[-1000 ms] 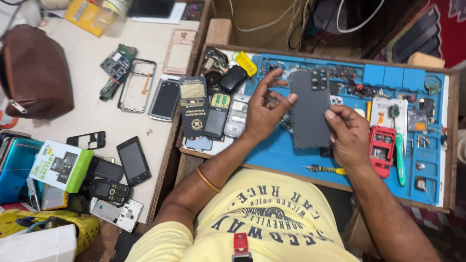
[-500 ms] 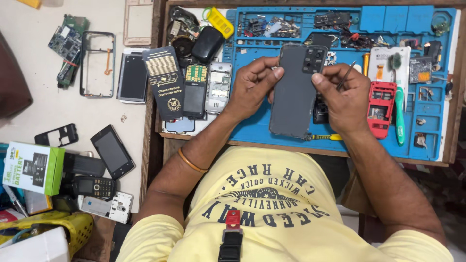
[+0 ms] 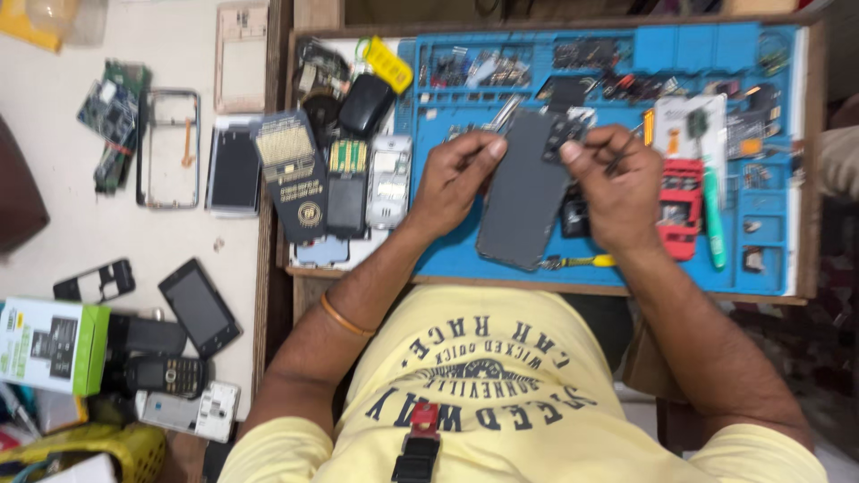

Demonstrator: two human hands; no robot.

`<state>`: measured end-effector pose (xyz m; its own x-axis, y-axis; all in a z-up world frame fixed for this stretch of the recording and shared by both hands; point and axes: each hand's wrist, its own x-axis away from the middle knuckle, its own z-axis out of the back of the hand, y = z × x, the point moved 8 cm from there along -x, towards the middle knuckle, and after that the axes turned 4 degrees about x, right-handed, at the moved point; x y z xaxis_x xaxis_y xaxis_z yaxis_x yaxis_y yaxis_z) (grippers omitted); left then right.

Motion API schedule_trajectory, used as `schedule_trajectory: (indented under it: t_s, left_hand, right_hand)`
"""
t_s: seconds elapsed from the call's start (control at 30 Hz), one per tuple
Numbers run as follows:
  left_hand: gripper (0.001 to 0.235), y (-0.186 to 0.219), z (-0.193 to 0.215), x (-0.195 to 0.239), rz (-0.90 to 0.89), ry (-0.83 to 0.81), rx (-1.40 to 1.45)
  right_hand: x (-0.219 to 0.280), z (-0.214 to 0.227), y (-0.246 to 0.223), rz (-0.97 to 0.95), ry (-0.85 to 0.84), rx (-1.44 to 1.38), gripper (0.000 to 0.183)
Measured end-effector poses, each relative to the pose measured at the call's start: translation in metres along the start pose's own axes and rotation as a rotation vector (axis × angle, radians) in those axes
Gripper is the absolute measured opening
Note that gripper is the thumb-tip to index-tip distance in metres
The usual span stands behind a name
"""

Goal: The person uses a metal spudger to pry and separate the back cover of a smartphone. They work along the edges and around the camera module, repeatedly lifting and adjusting the cover while holding the device.

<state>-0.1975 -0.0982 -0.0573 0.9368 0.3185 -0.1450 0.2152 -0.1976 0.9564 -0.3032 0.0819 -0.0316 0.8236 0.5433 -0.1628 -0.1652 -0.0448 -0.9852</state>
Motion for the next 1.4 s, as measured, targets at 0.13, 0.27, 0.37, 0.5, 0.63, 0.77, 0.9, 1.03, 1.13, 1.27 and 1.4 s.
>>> schedule_trajectory:
  t_s: [0.13, 0.27, 0.37, 0.5, 0.63, 0.77, 0.9, 1.03, 1.13, 1.27, 1.4]
  left_hand:
    - [0.018, 0.007, -0.001, -0.002, -0.007, 0.082, -0.06]
    - [0.018, 0.014, -0.007, 0.0, -0.026, 0.075, -0.195]
    - [0.017, 0.015, -0.008, 0.0, -0.02, 0.042, -0.278]
    - [0.014, 0.01, -0.008, 0.0, -0.003, 0.039, -0.28]
    - [0.011, 0.01, -0.009, 0.002, -0.022, 0.015, -0.295]
    - [0.008, 0.016, -0.01, 0.002, -0.039, 0.034, -0.321]
    - [0.012, 0.022, -0.009, 0.001, -0.05, 0.077, -0.428]
    - [0.013, 0.033, -0.014, 0.003, -0.16, 0.078, -0.544]
    - [0.012, 0.037, -0.016, 0.005, -0.204, 0.07, -0.526]
    - [0.012, 0.028, -0.013, 0.005, -0.081, 0.054, -0.33]
    - [0.011, 0.029, -0.013, 0.003, -0.07, 0.06, -0.32]
  right_hand:
    - [0.003, -0.002, -0.004, 0.016, -0.007, -0.001, 0.012]
    - [0.004, -0.004, -0.01, 0.046, -0.013, -0.068, 0.012]
    - [0.005, -0.002, -0.014, 0.09, -0.008, 0.087, 0.014]
    - [0.006, -0.012, -0.017, 0.13, -0.102, 0.12, 0.019]
    - [0.011, -0.021, -0.027, 0.144, -0.189, 0.255, 0.027]
    - [0.016, -0.03, -0.041, 0.147, -0.262, 0.336, 0.033]
    - [0.016, -0.035, -0.046, 0.117, -0.294, 0.357, 0.025]
    - [0.018, -0.036, -0.053, 0.163, -0.273, 0.41, 0.019]
    - [0.019, -0.035, -0.056, 0.168, -0.259, 0.429, 0.022]
    - [0.018, -0.034, -0.061, 0.186, -0.249, 0.415, 0.021]
    - [0.017, -0.036, -0.061, 0.199, -0.266, 0.468, 0.021]
